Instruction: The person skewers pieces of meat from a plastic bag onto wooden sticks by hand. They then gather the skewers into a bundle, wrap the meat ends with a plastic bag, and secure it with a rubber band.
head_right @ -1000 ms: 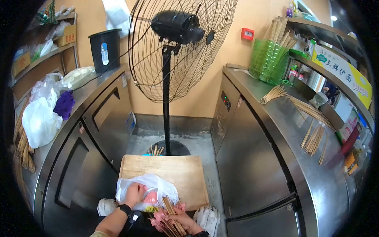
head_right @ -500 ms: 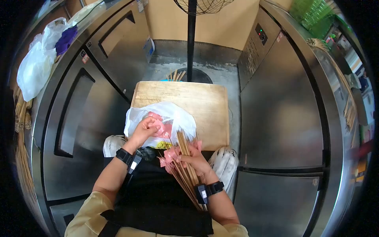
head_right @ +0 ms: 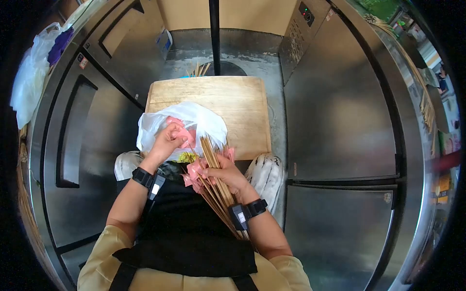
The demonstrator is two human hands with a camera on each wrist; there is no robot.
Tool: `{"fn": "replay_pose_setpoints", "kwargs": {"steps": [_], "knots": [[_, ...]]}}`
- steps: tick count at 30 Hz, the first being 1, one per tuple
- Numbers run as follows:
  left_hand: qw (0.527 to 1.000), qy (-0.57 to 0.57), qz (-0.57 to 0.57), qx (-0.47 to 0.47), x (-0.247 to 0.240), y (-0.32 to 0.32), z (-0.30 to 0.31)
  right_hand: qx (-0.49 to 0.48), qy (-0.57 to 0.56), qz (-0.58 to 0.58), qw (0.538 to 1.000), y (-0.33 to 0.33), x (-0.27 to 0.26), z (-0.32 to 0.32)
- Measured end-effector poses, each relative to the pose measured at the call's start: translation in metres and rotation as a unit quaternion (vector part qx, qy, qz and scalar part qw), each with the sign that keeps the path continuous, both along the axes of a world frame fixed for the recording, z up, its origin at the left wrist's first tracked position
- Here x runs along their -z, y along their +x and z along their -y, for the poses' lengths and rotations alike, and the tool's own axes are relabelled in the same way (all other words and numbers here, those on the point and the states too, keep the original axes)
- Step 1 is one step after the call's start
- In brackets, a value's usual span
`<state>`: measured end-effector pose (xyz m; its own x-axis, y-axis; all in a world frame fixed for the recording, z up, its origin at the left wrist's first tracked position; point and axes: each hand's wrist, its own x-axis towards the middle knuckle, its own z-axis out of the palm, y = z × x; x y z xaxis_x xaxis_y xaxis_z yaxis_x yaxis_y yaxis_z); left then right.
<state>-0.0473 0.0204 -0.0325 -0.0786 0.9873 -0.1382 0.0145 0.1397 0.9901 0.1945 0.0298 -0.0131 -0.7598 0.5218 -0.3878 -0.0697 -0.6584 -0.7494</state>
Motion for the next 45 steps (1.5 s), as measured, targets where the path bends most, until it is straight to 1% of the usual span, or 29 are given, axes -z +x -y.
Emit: {"fn": "replay_pose_setpoints", "kwargs": {"steps": [2,8,11,14,17,20,23,26,29,32,35,38,41,44,45], "knots": [[1.000,0.007,0.008,0.017,0.000,0.001,0.000,-0.001,-0.001,0.003,1.000,0.000,0.000,0.000],[0.996,-0.009,-0.083,0.032,-0.009,0.005,-0.001,-0.016,0.008,0.009,1.000,-0.001,0.002,-0.003],[0.995,-0.028,-0.082,0.042,-0.014,0.015,0.000,-0.003,0.012,0.008,1.000,-0.001,0.005,0.002],[0.993,-0.021,-0.114,0.036,-0.021,0.022,0.001,-0.004,0.012,0.008,1.000,-0.001,0.005,-0.001],[0.984,0.010,-0.175,0.015,-0.017,0.019,-0.001,-0.001,0.010,0.004,1.000,-0.001,0.001,0.000],[0.979,0.003,-0.201,0.021,-0.026,0.014,-0.002,0.001,0.007,0.004,1.000,-0.002,0.001,0.000],[0.971,0.003,-0.236,0.030,-0.022,0.008,-0.001,0.002,0.001,0.006,1.000,-0.002,0.003,0.001],[0.984,-0.009,-0.174,0.025,-0.021,0.010,0.000,0.002,-0.003,0.006,1.000,-0.002,0.002,0.000],[0.983,0.022,-0.181,0.033,-0.038,0.022,0.006,-0.003,0.002,0.010,1.000,-0.001,0.003,0.000],[0.969,0.017,-0.229,0.088,-0.030,0.026,0.008,0.001,0.007,0.015,1.000,-0.002,0.005,0.001],[0.974,0.020,-0.226,0.014,-0.039,0.036,0.012,0.008,0.006,0.010,1.000,-0.002,0.009,0.001],[0.995,0.030,-0.087,-0.035,-0.015,0.035,0.010,0.008,0.005,0.004,1.000,-0.001,0.008,0.001],[0.997,-0.053,0.023,-0.043,-0.016,0.031,0.012,-0.005,0.008,0.002,1.000,0.000,0.011,0.000],[0.981,-0.155,0.098,-0.071,-0.016,0.031,0.014,0.001,0.006,0.001,1.000,0.000,0.008,0.001],[0.973,-0.173,0.130,-0.074,-0.018,0.032,0.015,0.005,0.008,-0.002,1.000,0.000,0.008,0.001]]}}
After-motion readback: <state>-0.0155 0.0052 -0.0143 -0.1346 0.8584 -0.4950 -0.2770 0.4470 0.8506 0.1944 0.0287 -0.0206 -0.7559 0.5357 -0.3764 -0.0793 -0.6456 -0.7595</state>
